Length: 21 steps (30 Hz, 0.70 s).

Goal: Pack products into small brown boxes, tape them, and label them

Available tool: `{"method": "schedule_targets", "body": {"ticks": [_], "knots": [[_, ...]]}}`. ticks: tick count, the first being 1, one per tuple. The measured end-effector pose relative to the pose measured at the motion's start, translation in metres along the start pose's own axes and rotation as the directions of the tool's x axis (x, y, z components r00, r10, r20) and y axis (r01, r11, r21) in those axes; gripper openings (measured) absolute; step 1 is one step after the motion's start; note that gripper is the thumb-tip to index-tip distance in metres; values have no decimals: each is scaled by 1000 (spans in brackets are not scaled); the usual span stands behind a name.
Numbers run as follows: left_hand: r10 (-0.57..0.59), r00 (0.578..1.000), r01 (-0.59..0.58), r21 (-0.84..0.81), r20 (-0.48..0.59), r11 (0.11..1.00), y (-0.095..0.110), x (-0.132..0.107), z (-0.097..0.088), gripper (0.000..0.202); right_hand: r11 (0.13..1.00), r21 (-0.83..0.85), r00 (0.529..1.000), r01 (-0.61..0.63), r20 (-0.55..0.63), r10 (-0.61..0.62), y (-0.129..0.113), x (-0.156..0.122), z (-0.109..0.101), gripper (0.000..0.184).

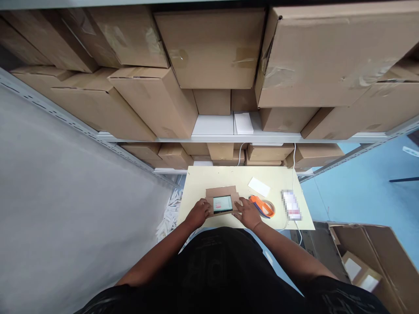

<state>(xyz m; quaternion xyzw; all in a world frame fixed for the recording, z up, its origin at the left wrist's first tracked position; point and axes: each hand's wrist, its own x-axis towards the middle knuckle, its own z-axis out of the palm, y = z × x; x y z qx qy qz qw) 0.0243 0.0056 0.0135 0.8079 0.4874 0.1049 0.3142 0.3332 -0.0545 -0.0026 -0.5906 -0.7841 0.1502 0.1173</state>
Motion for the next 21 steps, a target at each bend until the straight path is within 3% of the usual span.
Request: {"method": "schedule_targets", "body": {"ticks": [1, 4, 6, 8, 10, 14, 17, 21], "knots": [[-32, 999, 32, -17, -25, 999, -1, 3, 0, 32, 1000, 11, 1000, -6, -8, 6, 0, 2, -2, 49], [-199, 976, 187, -127, -90, 974, -7, 13, -3, 81, 991, 124, 998, -57, -33, 61, -3, 8, -4, 41], [-274, 961, 260, -254, -21, 931, -11, 20, -6, 93, 961, 247, 989, -123, -45, 138, -6, 12, -2, 36], [-272, 960, 275, -381, 62, 883, -13, 25, -8, 87, 910, 362, 972, -202, -43, 232, -9, 17, 3, 31], [-258, 964, 258, -477, 68, 840, -12, 26, -8, 80, 843, 450, 937, -296, -35, 348, -11, 21, 11, 30], [-303, 953, 263, -565, 24, 782, -9, 19, -6, 60, 730, 542, 871, -416, 8, 490, -11, 28, 23, 59], [-319, 948, 260, -561, -8, 786, -7, 11, -2, 45, 777, 496, 902, -388, 30, 431, -10, 30, 21, 79], [-246, 961, 188, -359, -123, 914, -6, 5, 5, 38, 868, 350, 936, -353, 119, 332, -12, 34, 5, 77]]}}
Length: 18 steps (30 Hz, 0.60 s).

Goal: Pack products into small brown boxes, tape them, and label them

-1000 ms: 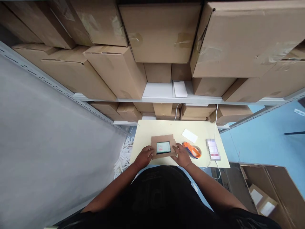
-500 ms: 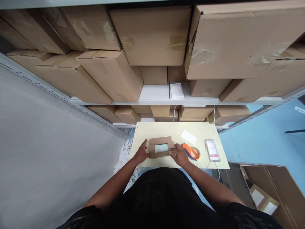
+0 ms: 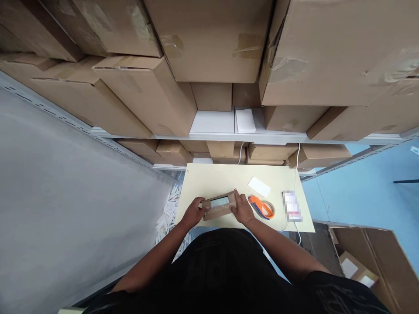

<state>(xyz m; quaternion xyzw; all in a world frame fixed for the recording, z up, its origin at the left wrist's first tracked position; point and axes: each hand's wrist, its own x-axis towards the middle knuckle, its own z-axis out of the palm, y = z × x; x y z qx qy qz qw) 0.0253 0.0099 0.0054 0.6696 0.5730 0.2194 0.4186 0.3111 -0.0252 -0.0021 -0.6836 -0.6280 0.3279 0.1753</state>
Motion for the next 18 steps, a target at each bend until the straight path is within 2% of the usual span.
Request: {"method": "schedule_targets", "body": {"ticks": [2, 5, 10, 13, 15, 18], "knots": [[96, 995, -93, 130, -17, 987, -2, -1, 4, 33, 999, -42, 999, 3, 46, -1, -5, 2, -8, 77], [221, 975, -221, 245, 27, 944, -6, -1, 7, 33, 995, -94, 996, 20, 85, -12, -11, 5, -17, 75], [319, 944, -329, 288, 84, 899, -11, -14, 9, 35, 964, -237, 988, 119, 126, -91, -13, 0, -21, 47], [313, 949, -313, 278, 49, 908, -10, -21, 14, 30, 936, -312, 984, 161, 125, -127, -10, -5, -15, 36], [268, 964, -257, 282, -1, 924, -8, -22, 20, 21, 927, -332, 982, 177, 119, -145, -8, -7, -10, 37], [207, 976, -180, 301, -62, 937, -6, -18, 29, 19, 925, -336, 983, 177, 113, -147, -10, -5, -4, 38]]}}
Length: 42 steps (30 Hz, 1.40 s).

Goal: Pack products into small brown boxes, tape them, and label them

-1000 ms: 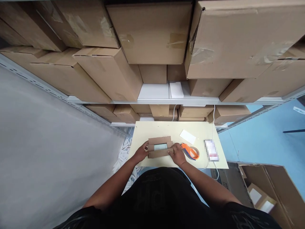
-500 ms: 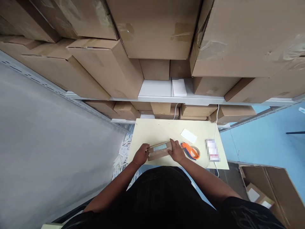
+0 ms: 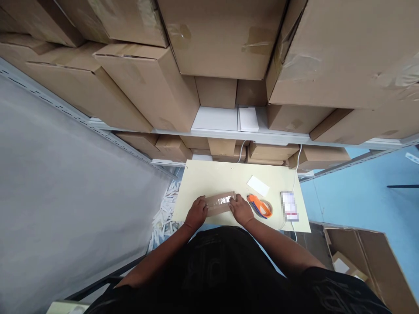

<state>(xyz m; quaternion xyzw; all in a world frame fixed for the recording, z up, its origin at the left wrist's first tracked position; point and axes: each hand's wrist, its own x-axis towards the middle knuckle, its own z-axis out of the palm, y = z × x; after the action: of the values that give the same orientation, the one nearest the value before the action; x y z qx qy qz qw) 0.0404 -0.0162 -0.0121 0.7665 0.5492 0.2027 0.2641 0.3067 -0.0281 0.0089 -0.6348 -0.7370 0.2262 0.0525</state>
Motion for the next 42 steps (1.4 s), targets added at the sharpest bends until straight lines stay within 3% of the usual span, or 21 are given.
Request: {"method": "schedule_targets", "body": {"ticks": [4, 7, 10, 12, 15, 19, 22, 26, 29, 32, 34, 36, 39, 40, 42], "knots": [[25, 1000, -25, 14, 8, 1000, -3, 3, 8, 28, 998, 62, 1000, 19, -21, -17, 8, -9, -2, 41], [65, 997, -65, 15, 33, 998, -9, 5, 11, 35, 992, 122, 994, 9, -107, 4, 41, -35, -5, 46], [90, 993, -90, -5, 75, 996, -15, 13, 9, 36, 988, 46, 972, -149, -176, 155, 87, -64, -5, 44], [106, 988, -107, -1, 115, 994, -16, 19, 5, 36, 965, -24, 956, -262, -146, 256, 112, -75, -2, 42], [127, 982, -138, 69, 139, 988, -7, 23, -3, 37, 941, -107, 945, -321, -102, 311, 124, -72, 7, 35], [143, 984, -159, 167, 104, 973, 20, 20, -5, 38, 949, -144, 954, -282, -148, 261, 115, -55, 15, 24], [123, 985, -147, 201, 125, 969, 38, 20, -1, 37, 956, -114, 960, -270, -111, 257, 114, -54, 13, 22], [102, 987, -129, 231, 126, 964, 46, 21, -4, 37, 966, -15, 957, -259, -135, 255, 117, -66, 1, 30], [77, 996, -86, 193, 55, 977, 48, 18, -13, 41, 986, 71, 969, -151, -188, 162, 102, -68, -9, 31], [-58, 988, 66, 52, -144, 996, 49, 14, -19, 44, 950, 313, 990, -5, -132, 49, 71, -54, -12, 35], [-235, 950, 215, -117, -206, 970, 45, 12, -21, 40, 864, 503, 992, -34, -86, 89, 52, -38, -11, 36], [-404, 905, 360, -268, -135, 894, 39, 12, -23, 29, 767, 621, 978, -161, -6, 210, 40, -20, -10, 36], [-478, 874, 481, -317, 93, 818, 28, 15, -29, 18, 702, 622, 933, -347, 157, 323, 36, 1, -16, 23], [-476, 864, 504, -291, 164, 813, 26, 17, -32, 25, 710, 584, 918, -393, 207, 338, 34, 7, -19, 23], [-480, 834, 536, -197, 273, 821, 28, 21, -37, 52, 743, 471, 878, -476, 293, 378, 28, 15, -27, 39]]}}
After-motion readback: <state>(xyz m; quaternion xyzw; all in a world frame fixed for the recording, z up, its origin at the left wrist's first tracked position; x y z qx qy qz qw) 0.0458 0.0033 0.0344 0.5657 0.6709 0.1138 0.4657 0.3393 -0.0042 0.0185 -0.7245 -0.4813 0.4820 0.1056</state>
